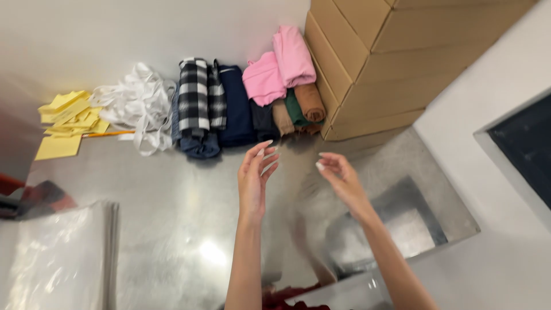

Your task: The person organizes clothing items on a metal table and a clothing rack. They pick up folded jeans, a pink top, and a black t-shirt, place each on a hanger, and hang them on the rack. The person also handles a stack of plastic garment bags.

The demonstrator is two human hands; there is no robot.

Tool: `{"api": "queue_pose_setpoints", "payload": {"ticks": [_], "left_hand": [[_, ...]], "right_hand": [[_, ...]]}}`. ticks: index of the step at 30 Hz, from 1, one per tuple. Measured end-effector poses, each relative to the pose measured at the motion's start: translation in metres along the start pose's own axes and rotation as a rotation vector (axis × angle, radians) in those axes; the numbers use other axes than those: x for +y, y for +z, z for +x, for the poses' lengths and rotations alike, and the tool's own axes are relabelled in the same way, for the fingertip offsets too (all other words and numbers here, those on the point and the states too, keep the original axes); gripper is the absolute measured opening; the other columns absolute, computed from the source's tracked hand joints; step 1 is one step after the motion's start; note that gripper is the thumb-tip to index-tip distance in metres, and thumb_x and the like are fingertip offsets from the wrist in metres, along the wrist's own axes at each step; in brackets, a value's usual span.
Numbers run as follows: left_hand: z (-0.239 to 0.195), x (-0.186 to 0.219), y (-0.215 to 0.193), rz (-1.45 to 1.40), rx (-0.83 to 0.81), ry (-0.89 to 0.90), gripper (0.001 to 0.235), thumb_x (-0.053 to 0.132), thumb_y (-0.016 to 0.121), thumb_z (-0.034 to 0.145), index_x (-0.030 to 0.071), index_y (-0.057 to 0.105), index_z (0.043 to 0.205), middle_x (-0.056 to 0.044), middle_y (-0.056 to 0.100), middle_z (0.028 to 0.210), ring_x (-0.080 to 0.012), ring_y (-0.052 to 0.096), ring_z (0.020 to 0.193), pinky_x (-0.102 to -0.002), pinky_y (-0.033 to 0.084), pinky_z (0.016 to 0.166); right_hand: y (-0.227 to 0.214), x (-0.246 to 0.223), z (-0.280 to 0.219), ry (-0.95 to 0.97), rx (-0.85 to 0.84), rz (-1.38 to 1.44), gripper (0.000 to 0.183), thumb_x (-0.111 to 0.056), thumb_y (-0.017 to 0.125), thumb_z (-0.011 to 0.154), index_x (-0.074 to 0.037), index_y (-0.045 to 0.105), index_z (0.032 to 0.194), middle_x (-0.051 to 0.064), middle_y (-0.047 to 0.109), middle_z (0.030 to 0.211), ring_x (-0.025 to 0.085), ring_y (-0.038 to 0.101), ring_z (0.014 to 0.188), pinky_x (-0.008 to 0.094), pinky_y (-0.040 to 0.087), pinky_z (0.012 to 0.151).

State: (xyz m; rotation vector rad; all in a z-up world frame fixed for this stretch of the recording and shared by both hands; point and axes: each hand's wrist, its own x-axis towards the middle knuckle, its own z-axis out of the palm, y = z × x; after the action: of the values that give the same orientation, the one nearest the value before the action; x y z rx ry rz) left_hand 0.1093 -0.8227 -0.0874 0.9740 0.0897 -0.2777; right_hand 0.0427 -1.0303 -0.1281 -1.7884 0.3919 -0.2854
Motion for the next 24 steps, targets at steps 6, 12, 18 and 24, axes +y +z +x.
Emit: {"api": "queue_pose_setpoints", "payload": {"ticks": [6,12,18,24], "left_hand": [[0.048,-0.006,0.0,-0.019,0.07,-0.046,0.03,0.021,0.051,0.103,0.006,0.066,0.124,-0.011,0.068,0.112,-0.0198,0.067,0.105,-0.037,0.055,0.098],[0.071,0.0,-0.001,-0.055,0.161,0.007,0.032,0.024,0.05,0.103,0.005,0.065,0.125,-0.011,0.067,0.113,-0.021,0.067,0.106,-0.038,0.054,0.099],[0.078,-0.001,0.011,-0.013,0.196,0.034,0.032,0.024,0.051,0.103,0.004,0.068,0.122,-0.013,0.071,0.11,-0.0233,0.07,0.103,-0.039,0.055,0.096],[0.084,-0.001,0.017,0.037,0.267,0.071,0.032,0.026,0.053,0.103,0.004,0.069,0.121,-0.013,0.073,0.108,-0.0232,0.071,0.103,-0.038,0.056,0.095]], "right_hand": [[0.023,-0.008,0.043,0.151,0.008,0.238,0.045,-0.017,0.066,0.096,-0.008,0.056,0.139,0.006,0.062,0.126,0.012,0.058,0.115,0.026,0.051,0.095],[0.019,0.008,0.14,0.232,-0.19,0.682,0.06,-0.027,0.059,0.101,-0.004,0.041,0.153,0.019,0.043,0.155,0.029,0.043,0.144,0.039,0.041,0.116],[0.045,0.041,0.272,0.5,-0.164,1.113,0.068,-0.028,0.079,0.091,-0.003,0.043,0.143,0.014,0.044,0.15,0.024,0.049,0.137,0.035,0.048,0.113],[0.074,0.08,0.349,0.633,-0.205,1.229,0.098,-0.042,0.085,0.087,-0.009,0.021,0.153,0.012,0.026,0.157,0.024,0.036,0.145,0.04,0.038,0.12]]}}
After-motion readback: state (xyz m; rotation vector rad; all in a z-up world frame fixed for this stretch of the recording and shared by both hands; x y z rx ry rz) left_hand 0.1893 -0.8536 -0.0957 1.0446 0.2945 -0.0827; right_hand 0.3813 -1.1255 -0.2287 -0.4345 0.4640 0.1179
